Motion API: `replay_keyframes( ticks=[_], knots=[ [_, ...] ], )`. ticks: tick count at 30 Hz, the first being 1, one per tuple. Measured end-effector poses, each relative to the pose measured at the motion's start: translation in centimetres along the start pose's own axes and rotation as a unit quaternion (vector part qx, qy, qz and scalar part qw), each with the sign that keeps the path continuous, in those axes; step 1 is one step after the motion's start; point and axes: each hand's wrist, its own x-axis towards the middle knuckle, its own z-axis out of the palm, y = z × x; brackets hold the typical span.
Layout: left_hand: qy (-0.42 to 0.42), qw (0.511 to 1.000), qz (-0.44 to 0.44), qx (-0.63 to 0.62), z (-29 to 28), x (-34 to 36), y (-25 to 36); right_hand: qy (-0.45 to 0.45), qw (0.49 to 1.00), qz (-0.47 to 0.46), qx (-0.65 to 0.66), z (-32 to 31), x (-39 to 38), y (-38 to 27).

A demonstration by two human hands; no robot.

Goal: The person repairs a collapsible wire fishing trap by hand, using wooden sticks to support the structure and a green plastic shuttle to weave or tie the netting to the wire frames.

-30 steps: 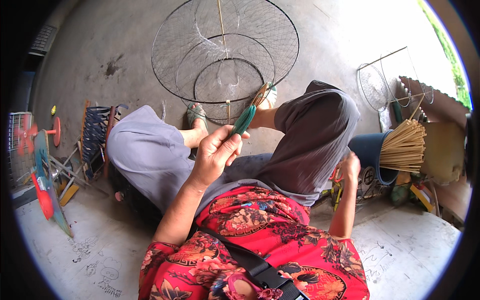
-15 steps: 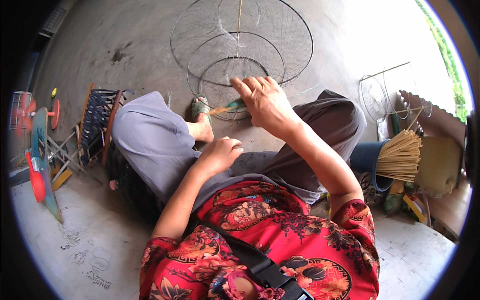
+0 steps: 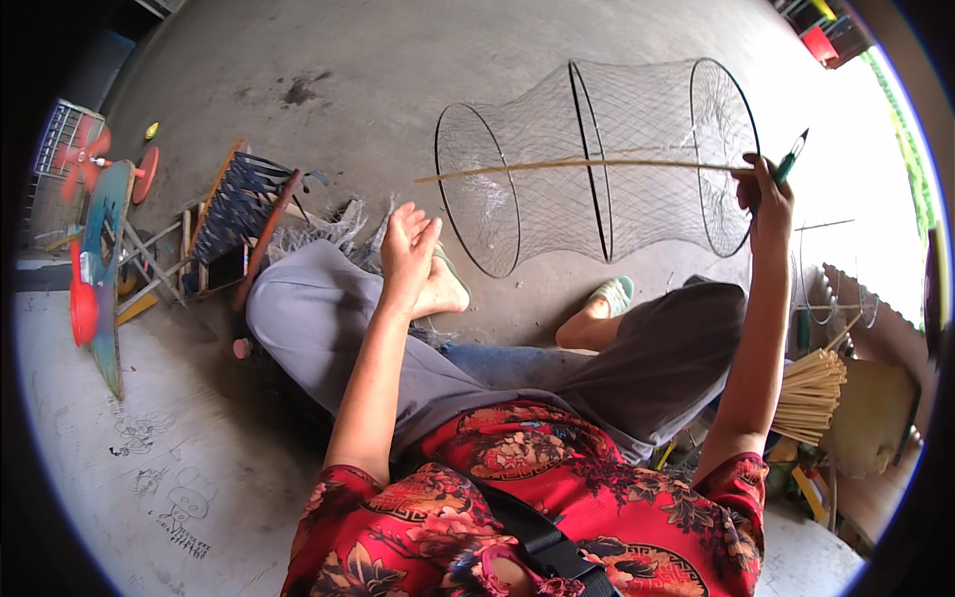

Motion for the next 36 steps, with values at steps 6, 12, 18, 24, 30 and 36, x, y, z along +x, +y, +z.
replay_keyframes(
  ticks=[6, 12, 18, 24, 30, 36],
  knots=[
    [0.006, 0.991, 0.070, -0.112, 0.4, 2.5, 5.5, 0.050, 0.990, 0.110, 0.075, -2.0, -0.2, 3.1],
    [-0.054, 0.939, -0.065, -0.334, 0.7, 2.1, 9.7, 0.057, 0.983, 0.157, 0.073, -3.9, -0.2, 4.1],
    [-0.075, 0.877, -0.089, -0.466, -2.6, 3.5, 12.1, 0.078, 0.985, 0.152, 0.024, -6.1, 0.2, 5.7],
    [-0.022, 0.885, -0.059, -0.462, -4.3, 4.1, 14.3, 0.050, 0.985, 0.166, 0.025, -6.4, 0.0, 6.0],
    [-0.002, 0.894, -0.044, -0.446, -5.7, 4.9, 14.5, 0.038, 0.975, 0.207, 0.066, -5.7, -0.1, 5.4],
    [-0.009, 0.901, -0.037, -0.433, -6.0, 4.0, 15.4, 0.016, 0.973, 0.205, 0.109, -6.1, 0.1, 5.7]
  ],
)
